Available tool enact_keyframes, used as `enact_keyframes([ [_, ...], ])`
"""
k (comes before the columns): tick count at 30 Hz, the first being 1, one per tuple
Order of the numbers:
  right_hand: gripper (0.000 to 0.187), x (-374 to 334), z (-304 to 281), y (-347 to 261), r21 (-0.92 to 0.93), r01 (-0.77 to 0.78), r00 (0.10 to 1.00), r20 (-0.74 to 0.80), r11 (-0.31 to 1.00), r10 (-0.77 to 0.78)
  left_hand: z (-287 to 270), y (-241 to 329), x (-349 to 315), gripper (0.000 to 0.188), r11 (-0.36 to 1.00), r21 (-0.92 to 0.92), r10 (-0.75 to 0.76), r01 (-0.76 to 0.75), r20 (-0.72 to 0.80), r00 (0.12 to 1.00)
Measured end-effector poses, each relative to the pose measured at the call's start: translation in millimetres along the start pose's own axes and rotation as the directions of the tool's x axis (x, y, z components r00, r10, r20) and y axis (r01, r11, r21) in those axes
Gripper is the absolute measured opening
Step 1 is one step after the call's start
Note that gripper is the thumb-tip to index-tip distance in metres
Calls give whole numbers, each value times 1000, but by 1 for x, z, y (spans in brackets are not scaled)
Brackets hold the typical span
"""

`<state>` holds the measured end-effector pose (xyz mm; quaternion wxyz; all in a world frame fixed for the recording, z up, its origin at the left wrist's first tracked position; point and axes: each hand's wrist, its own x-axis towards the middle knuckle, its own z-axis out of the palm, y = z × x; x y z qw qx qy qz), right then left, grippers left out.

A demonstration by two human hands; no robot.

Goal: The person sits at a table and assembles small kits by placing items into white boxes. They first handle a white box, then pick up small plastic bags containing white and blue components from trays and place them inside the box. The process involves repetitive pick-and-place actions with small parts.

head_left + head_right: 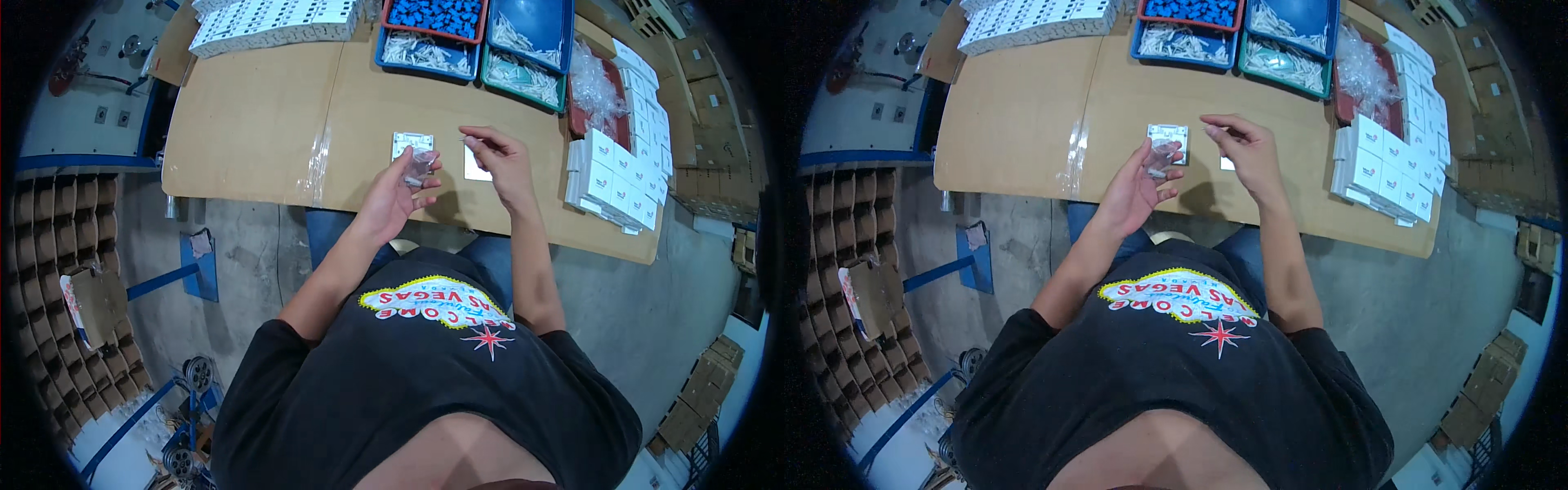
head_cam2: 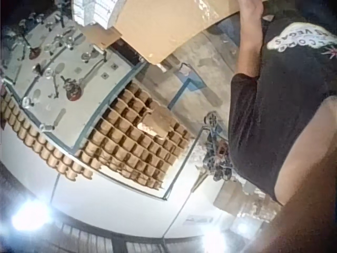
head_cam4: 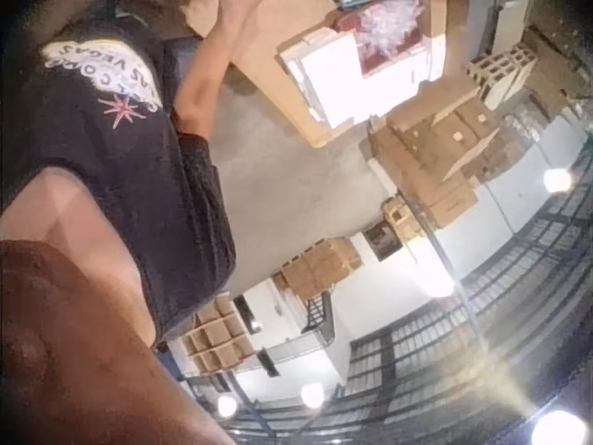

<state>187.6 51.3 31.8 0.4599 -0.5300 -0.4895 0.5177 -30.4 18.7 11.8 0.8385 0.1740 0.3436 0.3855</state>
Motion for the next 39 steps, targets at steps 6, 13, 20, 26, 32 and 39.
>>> enact_keyframes([
  [6,15,0,21,-21,-115,98,981,178,988,-77,1,-2,-4,46,1000,6,12,-12,16,1000],
  [13,15,5,35,-52,-414,277,907,411,867,-93,3,3,-13,43,998,30,54,-55,21,998],
  [20,15,9,42,-60,-423,340,845,530,840,-75,-1,0,-17,45,997,-7,79,-79,23,997],
  [26,21,12,38,-47,-322,358,836,529,877,-147,2,4,-18,45,994,-41,98,-97,41,994],
  [32,39,12,50,-39,-281,250,767,642,926,-12,-15,-7,-9,40,997,-20,72,-71,67,995],
  [39,38,27,45,-24,-157,81,814,580,984,26,-16,-2,-11,44,998,15,60,-60,21,998],
])
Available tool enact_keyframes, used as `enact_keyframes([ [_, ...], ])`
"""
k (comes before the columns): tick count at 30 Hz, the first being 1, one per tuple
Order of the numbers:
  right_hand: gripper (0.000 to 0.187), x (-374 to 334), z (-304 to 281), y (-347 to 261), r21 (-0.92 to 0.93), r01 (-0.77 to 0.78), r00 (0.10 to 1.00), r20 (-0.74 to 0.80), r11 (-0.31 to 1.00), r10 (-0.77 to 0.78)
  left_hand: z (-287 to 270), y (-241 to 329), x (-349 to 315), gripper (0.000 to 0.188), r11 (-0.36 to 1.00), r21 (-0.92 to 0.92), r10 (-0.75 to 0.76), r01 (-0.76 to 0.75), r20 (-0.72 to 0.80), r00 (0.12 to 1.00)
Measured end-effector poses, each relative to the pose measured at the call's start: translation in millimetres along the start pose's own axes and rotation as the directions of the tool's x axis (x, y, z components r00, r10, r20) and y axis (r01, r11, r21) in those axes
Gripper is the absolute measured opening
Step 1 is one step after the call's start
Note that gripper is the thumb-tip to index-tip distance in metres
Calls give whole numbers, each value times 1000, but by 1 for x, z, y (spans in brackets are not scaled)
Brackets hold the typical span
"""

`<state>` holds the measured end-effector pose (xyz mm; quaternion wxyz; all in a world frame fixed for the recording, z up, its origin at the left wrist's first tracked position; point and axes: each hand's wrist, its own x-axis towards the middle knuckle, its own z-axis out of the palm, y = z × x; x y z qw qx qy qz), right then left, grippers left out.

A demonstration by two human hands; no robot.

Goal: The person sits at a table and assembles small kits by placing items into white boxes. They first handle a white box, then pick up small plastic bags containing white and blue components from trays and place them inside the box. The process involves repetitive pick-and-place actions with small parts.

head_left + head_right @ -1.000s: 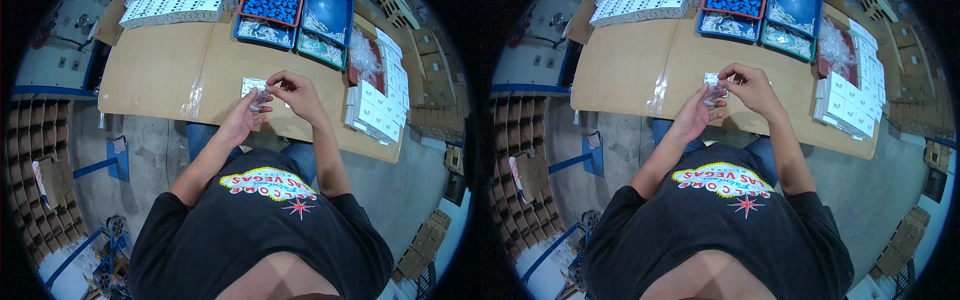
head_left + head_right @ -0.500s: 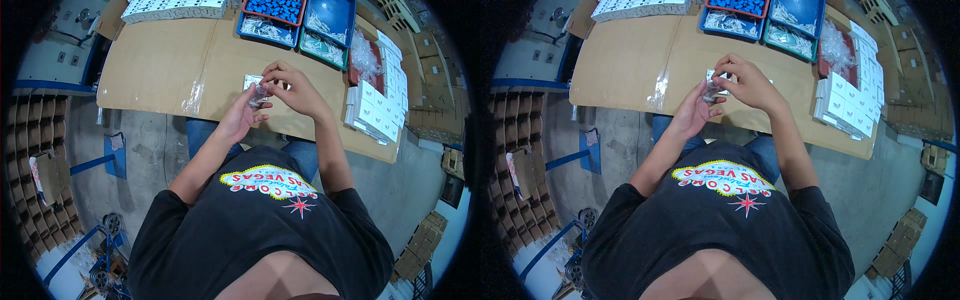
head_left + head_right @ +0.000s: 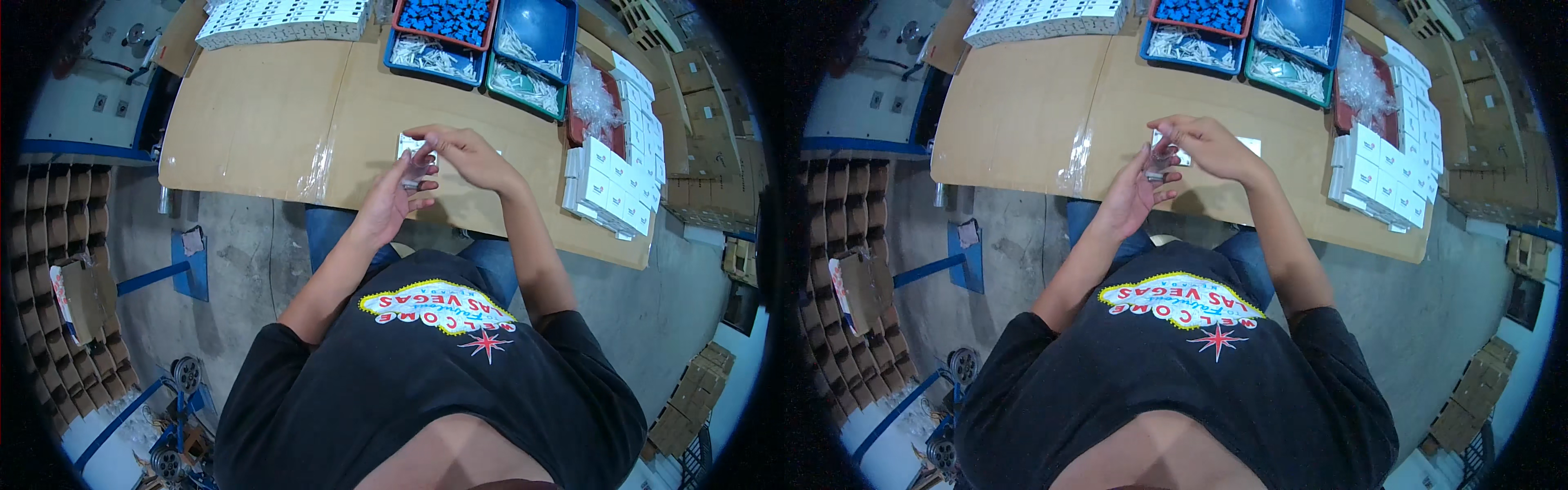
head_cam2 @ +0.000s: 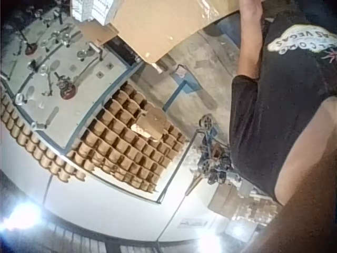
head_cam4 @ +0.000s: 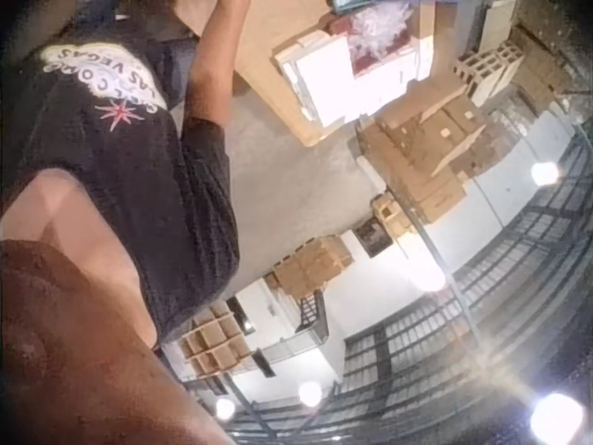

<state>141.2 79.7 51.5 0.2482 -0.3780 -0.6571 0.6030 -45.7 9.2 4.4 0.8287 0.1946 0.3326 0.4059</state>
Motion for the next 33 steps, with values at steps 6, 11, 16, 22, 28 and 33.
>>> enact_keyframes([
  [6,26,53,-70,73,-505,-168,892,-444,847,-88,-13,-7,3,51,998,-27,-58,55,-103,993],
  [11,22,122,-128,132,-641,-310,767,-605,703,-213,-8,-5,3,51,998,2,-55,55,-96,994],
  [16,22,166,-137,147,-754,-369,751,-587,543,-303,-9,5,-6,52,993,-92,-85,78,-75,994],
  [22,17,179,-133,166,-805,-369,755,-551,464,-355,-22,14,-11,51,984,-166,-76,61,-84,994],
  [28,15,171,-147,166,-754,-295,628,-616,587,-476,-25,22,2,48,977,-206,-73,59,-60,996],
  [33,14,147,-147,134,-543,-96,566,-719,834,-403,-16,32,12,48,971,-239,-40,28,-43,998],
])
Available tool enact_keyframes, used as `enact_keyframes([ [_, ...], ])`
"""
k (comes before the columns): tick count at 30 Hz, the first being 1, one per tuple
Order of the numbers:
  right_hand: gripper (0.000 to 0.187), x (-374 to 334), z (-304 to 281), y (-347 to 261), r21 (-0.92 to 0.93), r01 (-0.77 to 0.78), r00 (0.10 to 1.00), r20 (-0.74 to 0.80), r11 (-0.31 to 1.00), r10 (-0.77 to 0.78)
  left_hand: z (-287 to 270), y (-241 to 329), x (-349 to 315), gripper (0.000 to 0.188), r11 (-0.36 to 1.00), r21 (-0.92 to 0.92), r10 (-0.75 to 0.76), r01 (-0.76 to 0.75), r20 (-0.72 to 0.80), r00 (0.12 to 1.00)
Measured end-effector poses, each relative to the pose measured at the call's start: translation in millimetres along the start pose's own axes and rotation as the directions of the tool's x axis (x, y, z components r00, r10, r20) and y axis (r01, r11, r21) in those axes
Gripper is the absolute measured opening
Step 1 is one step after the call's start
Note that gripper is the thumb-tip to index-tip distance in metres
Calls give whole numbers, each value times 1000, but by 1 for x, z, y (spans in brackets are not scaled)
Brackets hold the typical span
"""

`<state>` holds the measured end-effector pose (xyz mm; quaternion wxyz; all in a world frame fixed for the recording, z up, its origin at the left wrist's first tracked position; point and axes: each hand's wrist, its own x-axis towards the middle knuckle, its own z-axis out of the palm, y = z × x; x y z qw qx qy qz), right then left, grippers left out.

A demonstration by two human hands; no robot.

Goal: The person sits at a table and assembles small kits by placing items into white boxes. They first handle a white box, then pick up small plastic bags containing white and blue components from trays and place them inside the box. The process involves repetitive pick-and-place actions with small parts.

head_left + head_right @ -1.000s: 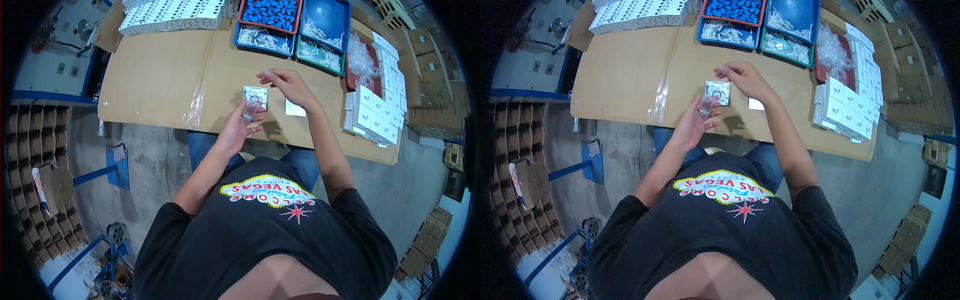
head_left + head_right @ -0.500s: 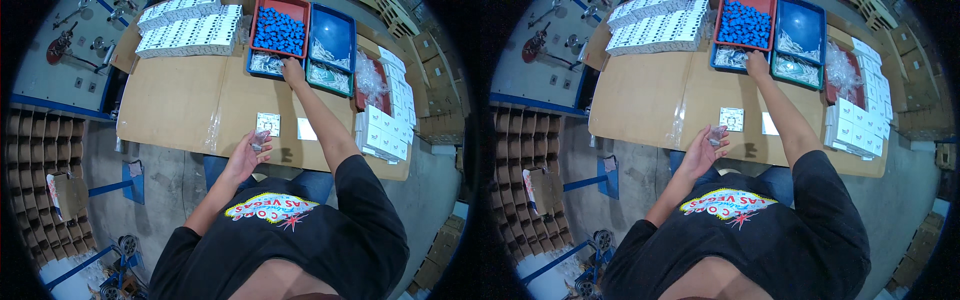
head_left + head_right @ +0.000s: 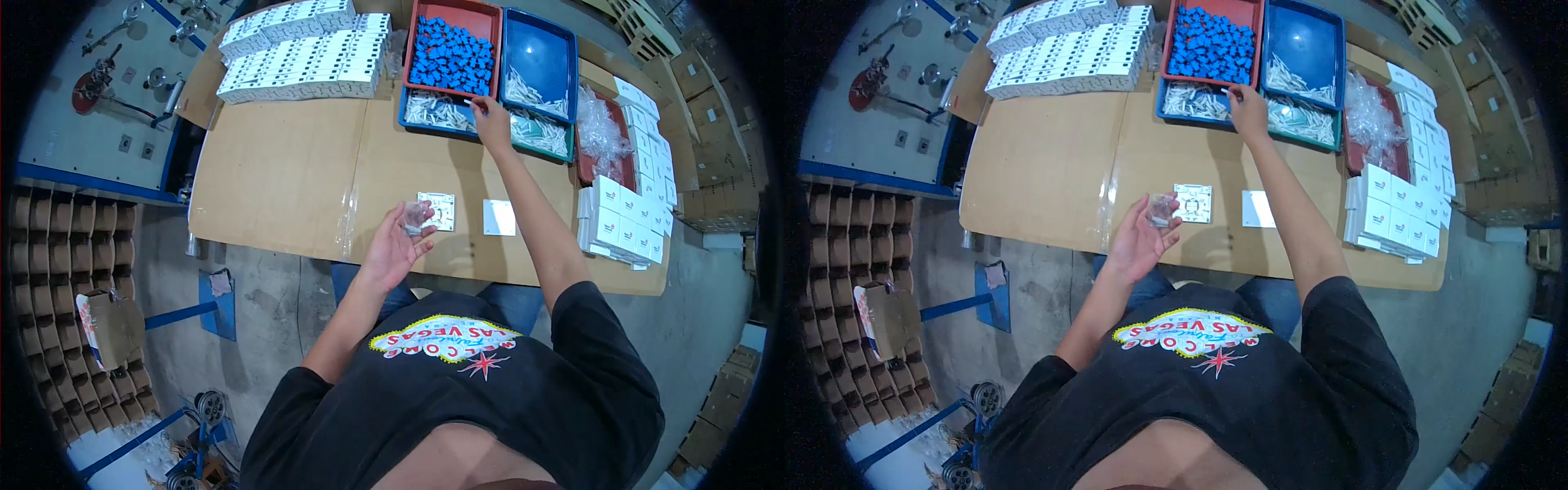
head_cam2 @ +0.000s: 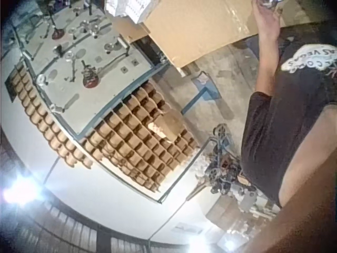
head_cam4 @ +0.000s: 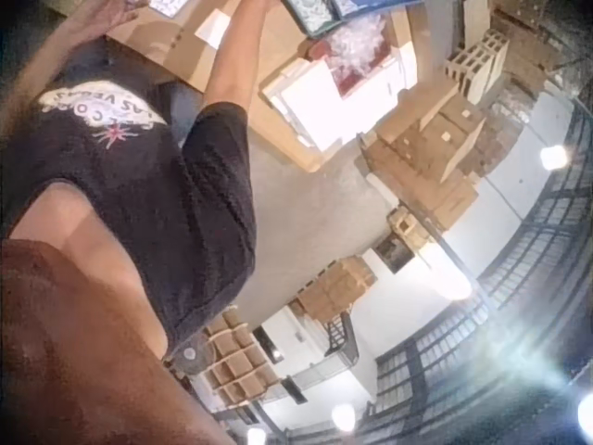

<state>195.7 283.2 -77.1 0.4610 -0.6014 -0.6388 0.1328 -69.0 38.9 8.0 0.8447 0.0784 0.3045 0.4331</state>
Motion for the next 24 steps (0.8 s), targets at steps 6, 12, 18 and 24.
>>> enact_keyframes([
  [6,17,-42,-51,-43,282,-131,991,53,951,121,3,2,14,48,998,-61,7,-2,75,997],
  [12,15,-110,-102,-146,457,-300,925,355,837,138,6,-11,16,45,999,-46,-19,26,145,989],
  [18,14,-121,-122,-170,310,-139,846,530,940,-50,18,-22,14,43,999,-1,-39,39,148,988],
  [24,12,-112,-130,-183,238,138,717,646,961,-263,19,-26,14,44,998,44,-52,46,145,988],
])
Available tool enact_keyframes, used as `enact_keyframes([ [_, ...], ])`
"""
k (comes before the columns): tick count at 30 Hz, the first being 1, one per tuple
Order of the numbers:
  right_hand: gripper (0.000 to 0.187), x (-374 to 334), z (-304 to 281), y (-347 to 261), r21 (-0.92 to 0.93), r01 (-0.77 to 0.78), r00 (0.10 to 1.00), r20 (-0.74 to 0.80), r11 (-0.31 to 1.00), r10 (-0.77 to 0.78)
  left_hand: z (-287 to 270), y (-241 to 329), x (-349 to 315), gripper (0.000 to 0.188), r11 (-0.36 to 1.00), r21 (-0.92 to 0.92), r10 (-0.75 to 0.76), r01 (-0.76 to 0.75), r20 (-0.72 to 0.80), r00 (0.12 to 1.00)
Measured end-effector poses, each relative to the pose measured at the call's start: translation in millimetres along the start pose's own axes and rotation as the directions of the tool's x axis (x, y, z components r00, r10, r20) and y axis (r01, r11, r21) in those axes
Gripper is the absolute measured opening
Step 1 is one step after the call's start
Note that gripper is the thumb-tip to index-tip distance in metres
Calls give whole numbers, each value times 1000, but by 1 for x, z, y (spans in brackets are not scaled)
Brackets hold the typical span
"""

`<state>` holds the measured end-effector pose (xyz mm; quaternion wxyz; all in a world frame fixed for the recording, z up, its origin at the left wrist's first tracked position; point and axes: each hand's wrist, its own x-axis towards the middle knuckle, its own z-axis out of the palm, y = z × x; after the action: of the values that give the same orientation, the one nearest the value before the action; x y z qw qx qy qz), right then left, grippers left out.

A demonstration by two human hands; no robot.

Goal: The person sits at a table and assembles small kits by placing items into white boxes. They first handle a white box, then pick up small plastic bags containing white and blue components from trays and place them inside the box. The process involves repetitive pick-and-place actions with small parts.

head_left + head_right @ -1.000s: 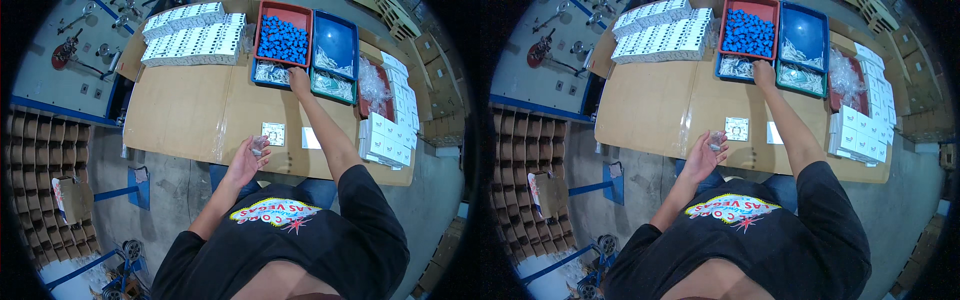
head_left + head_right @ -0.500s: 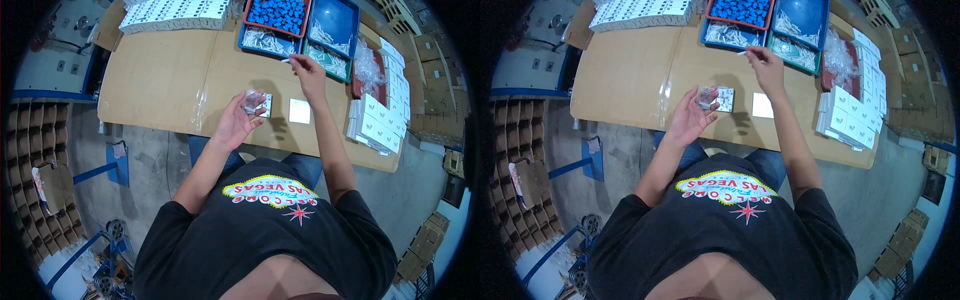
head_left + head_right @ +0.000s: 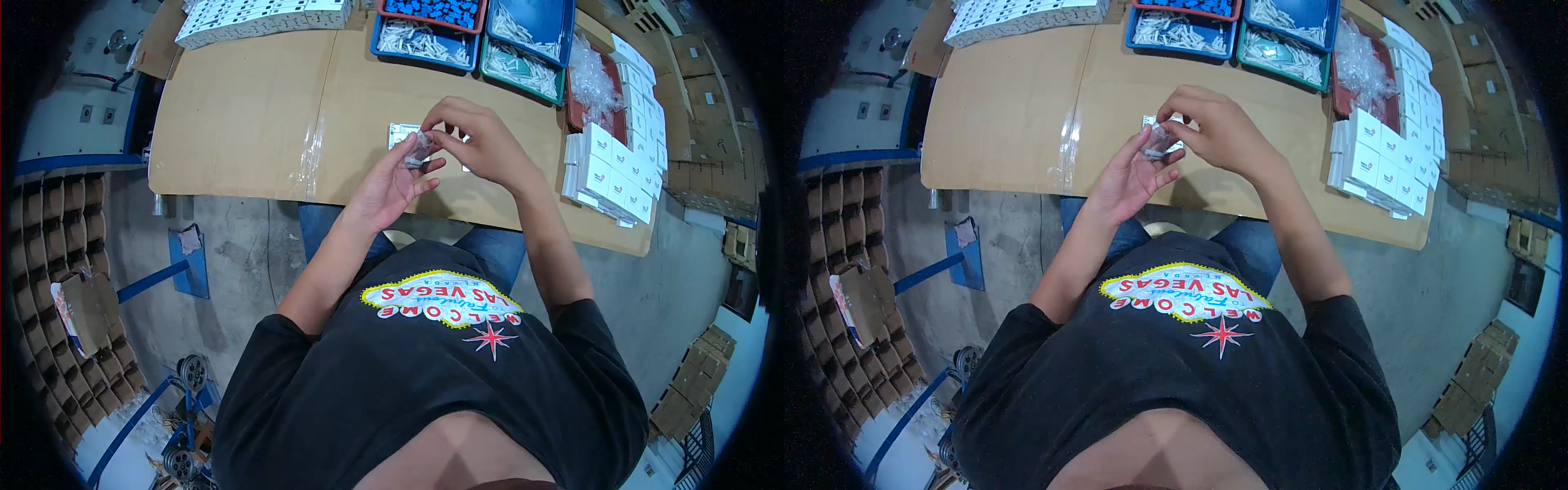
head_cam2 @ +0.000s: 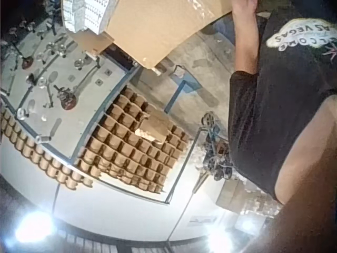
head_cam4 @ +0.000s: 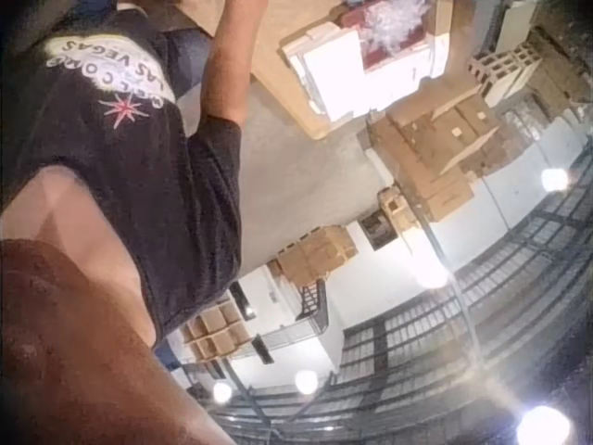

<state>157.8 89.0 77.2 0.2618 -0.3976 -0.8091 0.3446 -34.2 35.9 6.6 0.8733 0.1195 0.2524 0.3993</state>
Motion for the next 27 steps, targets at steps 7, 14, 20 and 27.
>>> enact_keyframes([
  [7,19,9,0,-3,112,79,995,46,991,-84,-6,4,-1,39,999,-29,35,-34,43,998],
  [14,32,11,11,7,204,-64,969,249,977,11,-18,-6,4,33,998,-59,35,-31,71,997],
  [20,36,10,7,26,428,-217,973,169,878,158,-10,0,10,37,1000,8,-6,6,-1,1000],
  [27,25,25,-41,164,87,-340,899,-262,936,351,-18,-3,13,47,982,180,-32,64,-179,983],
])
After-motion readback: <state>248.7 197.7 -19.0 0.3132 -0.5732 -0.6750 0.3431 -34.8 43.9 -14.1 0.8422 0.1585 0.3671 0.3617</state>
